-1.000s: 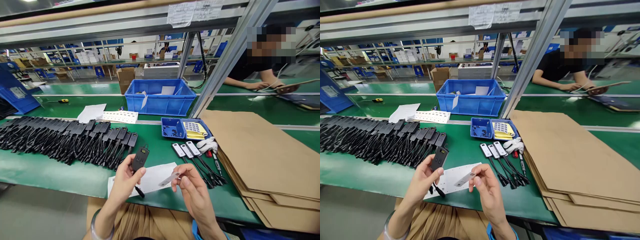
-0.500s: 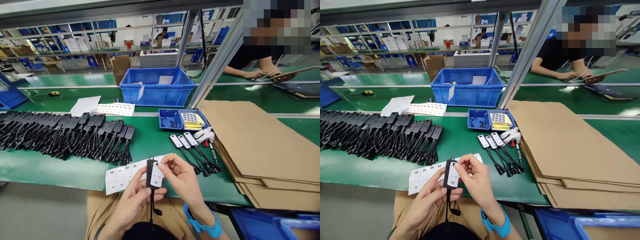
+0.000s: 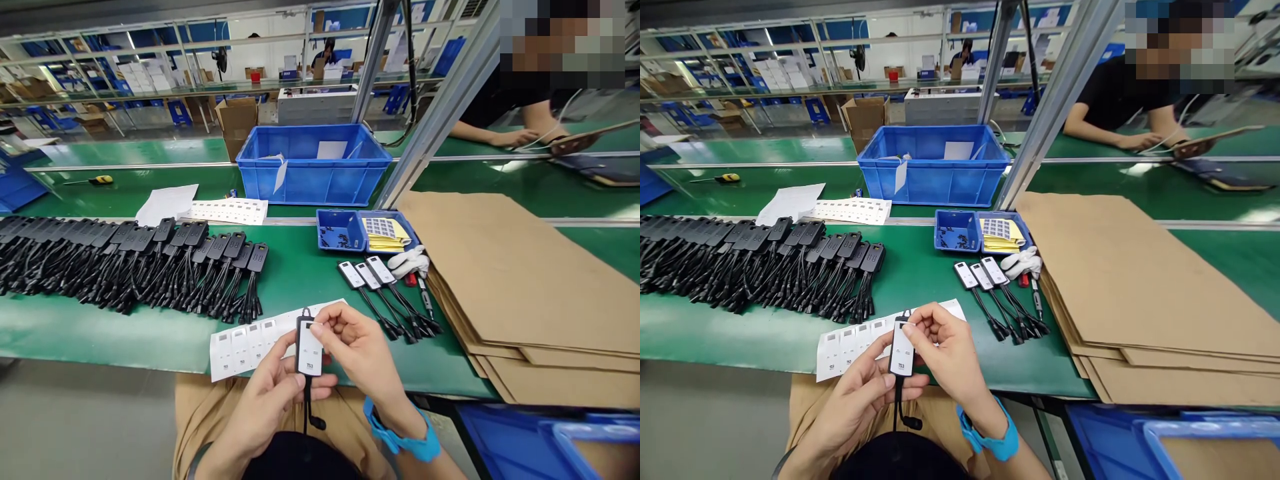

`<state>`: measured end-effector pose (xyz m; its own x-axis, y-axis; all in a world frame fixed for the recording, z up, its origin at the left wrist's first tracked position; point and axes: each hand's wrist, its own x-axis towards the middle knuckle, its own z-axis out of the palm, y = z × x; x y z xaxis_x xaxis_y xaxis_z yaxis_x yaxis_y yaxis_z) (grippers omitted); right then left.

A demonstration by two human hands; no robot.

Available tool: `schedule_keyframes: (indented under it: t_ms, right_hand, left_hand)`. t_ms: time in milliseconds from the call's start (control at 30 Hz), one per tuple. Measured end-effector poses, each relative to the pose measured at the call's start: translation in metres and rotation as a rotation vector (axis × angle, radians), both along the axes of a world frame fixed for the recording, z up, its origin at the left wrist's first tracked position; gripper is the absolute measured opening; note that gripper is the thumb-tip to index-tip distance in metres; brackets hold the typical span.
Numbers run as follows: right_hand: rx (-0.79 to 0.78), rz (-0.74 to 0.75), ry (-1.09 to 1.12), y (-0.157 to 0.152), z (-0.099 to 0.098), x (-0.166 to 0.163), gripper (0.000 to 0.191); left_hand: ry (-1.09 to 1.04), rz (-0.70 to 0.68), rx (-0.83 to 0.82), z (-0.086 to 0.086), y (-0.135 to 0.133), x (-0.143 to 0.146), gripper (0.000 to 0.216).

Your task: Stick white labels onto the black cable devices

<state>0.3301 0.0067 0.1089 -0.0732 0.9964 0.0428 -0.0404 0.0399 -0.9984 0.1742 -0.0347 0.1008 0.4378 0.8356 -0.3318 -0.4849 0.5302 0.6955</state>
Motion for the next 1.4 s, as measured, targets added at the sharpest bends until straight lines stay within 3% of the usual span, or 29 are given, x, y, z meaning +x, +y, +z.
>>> schedule_keyframes:
  t_ms: [1067, 1400]
  right_hand:
    - [0.0, -0.097, -0.111, -0.005, -0.005, -0.005, 0.013]
    - [-0.014, -0.121, -0.211, -0.006, -0.006, -0.005, 0.012]
  left_hand:
    - [0.165, -0.019, 0.189, -0.016, -0.007, 0.004, 0.054]
    - [0.218, -0.014, 0.179, -0.011, -0.007, 0.006, 0.046]
